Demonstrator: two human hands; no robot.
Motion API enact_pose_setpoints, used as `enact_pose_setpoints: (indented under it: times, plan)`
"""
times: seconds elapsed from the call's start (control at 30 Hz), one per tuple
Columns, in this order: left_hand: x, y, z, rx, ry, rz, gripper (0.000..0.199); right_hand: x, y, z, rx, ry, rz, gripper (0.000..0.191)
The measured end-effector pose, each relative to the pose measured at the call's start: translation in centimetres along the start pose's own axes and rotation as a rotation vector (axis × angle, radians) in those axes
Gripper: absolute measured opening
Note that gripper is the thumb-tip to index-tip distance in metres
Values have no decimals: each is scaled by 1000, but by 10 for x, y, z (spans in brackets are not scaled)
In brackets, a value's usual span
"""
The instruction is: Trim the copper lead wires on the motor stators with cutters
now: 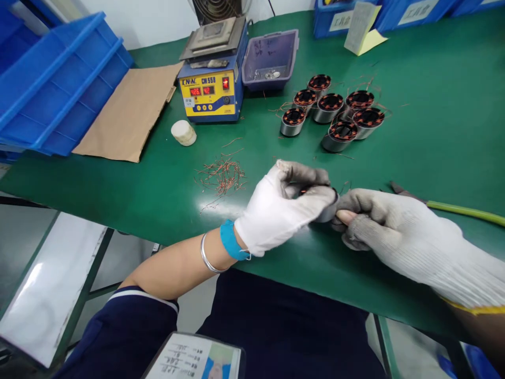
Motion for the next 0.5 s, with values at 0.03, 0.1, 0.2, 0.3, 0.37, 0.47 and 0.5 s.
enact_pose_setpoints:
  times: [0.03, 0.1, 0.2, 0.3, 0.37, 0.47, 0.5]
  plan:
    - [-3, 1, -1, -49, -25, -58, 25, 2, -1, 0, 44, -1, 6, 38]
    - [-5, 0, -2, -151, -106, -210, 24, 4, -7, -2, 162, -25, 53, 33]
    - [4, 1, -1, -230, -180, -457, 24, 6, -16, -8, 336, -108, 110, 25]
    - [15, 5, 4, -530, -22, -519, 41, 4, -19, -12, 460, -109, 134, 26]
    - [19, 8, 7, -839, 156, -442, 44, 3, -20, -12, 531, -53, 145, 30]
    - [21, 13, 8, -1062, 254, -452, 52, 3, -17, -12, 573, -25, 123, 32]
    - [21, 14, 6, -1087, 249, -504, 54, 3, -15, -12, 574, -29, 105, 32]
Point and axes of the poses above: each hand's wrist, its own x-axis away from the middle knuckle, its own y-axis out of the palm, z = x × y, the point moved 5 cm from there along -x, towards the middle knuckle, and after that the axes turned 2 degrees about z, right-handed, at the moved point
